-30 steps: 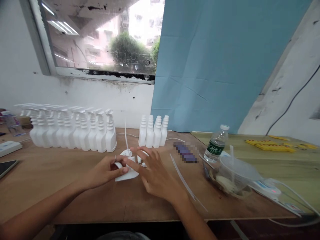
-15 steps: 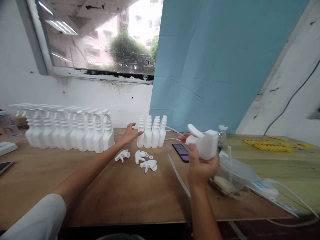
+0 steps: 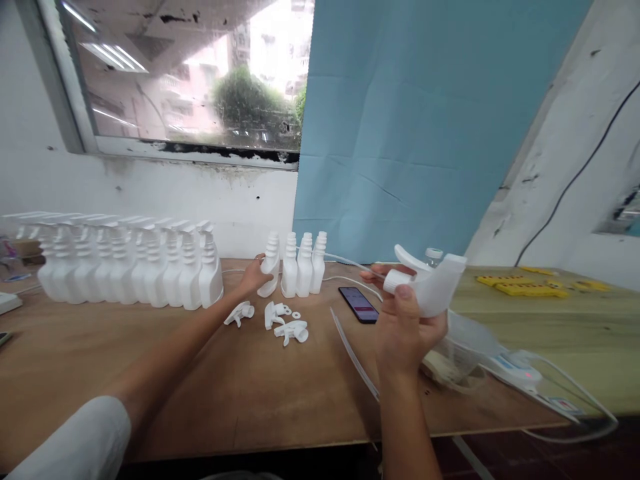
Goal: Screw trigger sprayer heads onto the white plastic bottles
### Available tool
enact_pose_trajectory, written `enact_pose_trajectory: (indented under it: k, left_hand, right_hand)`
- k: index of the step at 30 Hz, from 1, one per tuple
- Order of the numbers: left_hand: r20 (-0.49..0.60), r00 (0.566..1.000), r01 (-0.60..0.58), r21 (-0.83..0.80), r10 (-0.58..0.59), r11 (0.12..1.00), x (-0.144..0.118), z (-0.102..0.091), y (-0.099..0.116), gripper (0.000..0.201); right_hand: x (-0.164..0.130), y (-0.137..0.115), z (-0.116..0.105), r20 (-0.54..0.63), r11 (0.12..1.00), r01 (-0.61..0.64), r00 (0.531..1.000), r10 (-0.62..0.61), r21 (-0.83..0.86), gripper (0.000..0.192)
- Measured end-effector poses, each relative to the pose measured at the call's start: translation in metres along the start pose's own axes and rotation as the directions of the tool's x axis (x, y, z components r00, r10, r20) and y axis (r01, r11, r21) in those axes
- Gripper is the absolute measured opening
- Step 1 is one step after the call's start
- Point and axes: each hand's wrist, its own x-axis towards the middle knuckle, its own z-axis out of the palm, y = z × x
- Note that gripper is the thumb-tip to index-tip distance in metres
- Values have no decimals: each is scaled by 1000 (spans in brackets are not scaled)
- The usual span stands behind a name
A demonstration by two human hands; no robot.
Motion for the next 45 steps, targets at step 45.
enact_pose_trajectory:
  k: [45]
  left_hand:
    - [503, 853, 179, -534, 141, 826, -157, -75, 34, 61]
  right_hand:
    - [-22, 23, 75, 739, 800, -299, 312, 598, -521, 25]
